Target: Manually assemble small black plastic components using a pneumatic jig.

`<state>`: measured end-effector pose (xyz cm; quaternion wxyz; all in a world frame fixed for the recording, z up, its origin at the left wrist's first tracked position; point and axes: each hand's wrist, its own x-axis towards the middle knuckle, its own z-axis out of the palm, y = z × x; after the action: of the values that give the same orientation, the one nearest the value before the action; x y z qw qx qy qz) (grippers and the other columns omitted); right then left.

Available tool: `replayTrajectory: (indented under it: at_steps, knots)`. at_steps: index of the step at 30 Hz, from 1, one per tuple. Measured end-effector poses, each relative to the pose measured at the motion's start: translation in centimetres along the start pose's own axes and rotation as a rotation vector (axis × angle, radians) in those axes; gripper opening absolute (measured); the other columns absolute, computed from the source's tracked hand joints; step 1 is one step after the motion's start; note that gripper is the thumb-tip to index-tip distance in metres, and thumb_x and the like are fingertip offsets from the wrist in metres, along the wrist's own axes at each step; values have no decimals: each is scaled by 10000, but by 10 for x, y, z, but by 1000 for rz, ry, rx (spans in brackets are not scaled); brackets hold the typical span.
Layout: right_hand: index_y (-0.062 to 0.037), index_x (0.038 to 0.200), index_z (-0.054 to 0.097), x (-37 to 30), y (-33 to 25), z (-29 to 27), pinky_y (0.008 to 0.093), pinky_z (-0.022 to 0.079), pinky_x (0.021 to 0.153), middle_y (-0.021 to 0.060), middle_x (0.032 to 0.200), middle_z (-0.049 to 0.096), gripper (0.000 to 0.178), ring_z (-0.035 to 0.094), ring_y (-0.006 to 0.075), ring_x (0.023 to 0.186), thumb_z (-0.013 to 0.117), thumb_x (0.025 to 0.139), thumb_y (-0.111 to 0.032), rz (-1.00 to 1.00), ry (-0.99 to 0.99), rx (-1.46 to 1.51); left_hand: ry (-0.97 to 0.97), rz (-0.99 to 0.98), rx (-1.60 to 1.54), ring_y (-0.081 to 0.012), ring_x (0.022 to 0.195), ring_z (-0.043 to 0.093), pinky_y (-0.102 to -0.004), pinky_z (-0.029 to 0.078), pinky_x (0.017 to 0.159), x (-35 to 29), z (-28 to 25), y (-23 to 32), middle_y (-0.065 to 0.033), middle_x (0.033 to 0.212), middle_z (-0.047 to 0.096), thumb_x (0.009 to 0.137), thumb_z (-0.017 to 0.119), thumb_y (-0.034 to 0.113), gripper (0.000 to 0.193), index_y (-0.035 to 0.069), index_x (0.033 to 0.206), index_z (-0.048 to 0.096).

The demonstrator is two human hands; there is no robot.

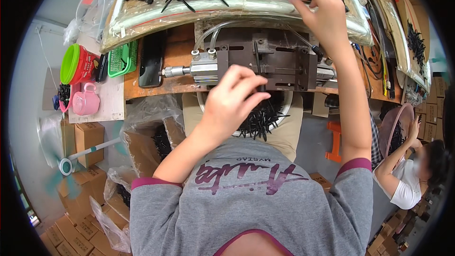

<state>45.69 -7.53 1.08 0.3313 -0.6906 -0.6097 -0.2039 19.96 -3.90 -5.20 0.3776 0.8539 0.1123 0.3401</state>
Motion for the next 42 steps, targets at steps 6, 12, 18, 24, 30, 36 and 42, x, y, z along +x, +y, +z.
replayTrajectory:
  at_steps: [6, 12, 18, 24, 30, 36, 42]
  knots:
    - [-18, 1029, 691, 33, 12, 14, 378, 537, 816, 120, 1014, 642, 245, 656, 315, 923, 726, 788, -51, 200, -348, 69, -135, 146, 413, -212, 680, 693, -300, 553, 606, -24, 34, -29, -122, 1369, 625, 740, 822, 144, 265, 68, 956, 689]
    - [-44, 1129, 699, -16, 6, -11, 271, 521, 821, 36, 1023, 690, 259, 646, 131, 942, 733, 873, -52, 500, -287, 698, -166, 158, 460, -215, 596, 665, -303, 537, 581, -15, 38, -30, -116, 1339, 650, 711, 839, 173, 305, 83, 960, 689]
    - [18, 1096, 630, -89, -44, -22, 342, 526, 970, 174, 1294, 610, 241, 623, 259, 1172, 686, 861, 21, 277, -113, 566, -254, 115, 403, -242, 637, 694, -313, 557, 598, 0, 20, -17, -104, 1193, 715, 758, 832, 242, 321, 81, 1002, 701]
    - [28, 1067, 595, -156, -87, -4, 397, 552, 887, 238, 1359, 583, 281, 674, 335, 1038, 675, 799, 51, 84, -257, 194, 222, 282, 476, -196, 665, 655, -316, 495, 582, 102, -15, -13, -43, 801, 674, 809, 804, 175, 155, 83, 898, 717]
    - [-5, 1046, 599, -153, -99, 11, 294, 525, 618, 240, 1390, 580, 307, 651, 177, 630, 651, 746, -46, -39, -414, -58, 123, 148, 784, -312, 928, 622, -410, 498, 825, 174, 3, -46, -127, 925, 623, 739, 831, 265, 327, 43, 924, 678]
    - [-25, 972, 580, -145, -100, 9, 309, 556, 580, 272, 1348, 601, 254, 677, 196, 594, 681, 747, -85, -36, -505, -124, 94, 93, 690, -327, 883, 640, -421, 528, 769, 184, 18, -60, -140, 897, 620, 730, 836, 267, 305, 34, 841, 673]
    - [-40, 1027, 596, -121, -97, -9, 401, 577, 643, 184, 1226, 679, 326, 710, 323, 701, 780, 812, -202, 53, -547, 82, 122, 74, 588, -327, 874, 650, -433, 540, 769, 186, 23, -53, -151, 887, 625, 715, 842, 262, 295, 4, 747, 703]
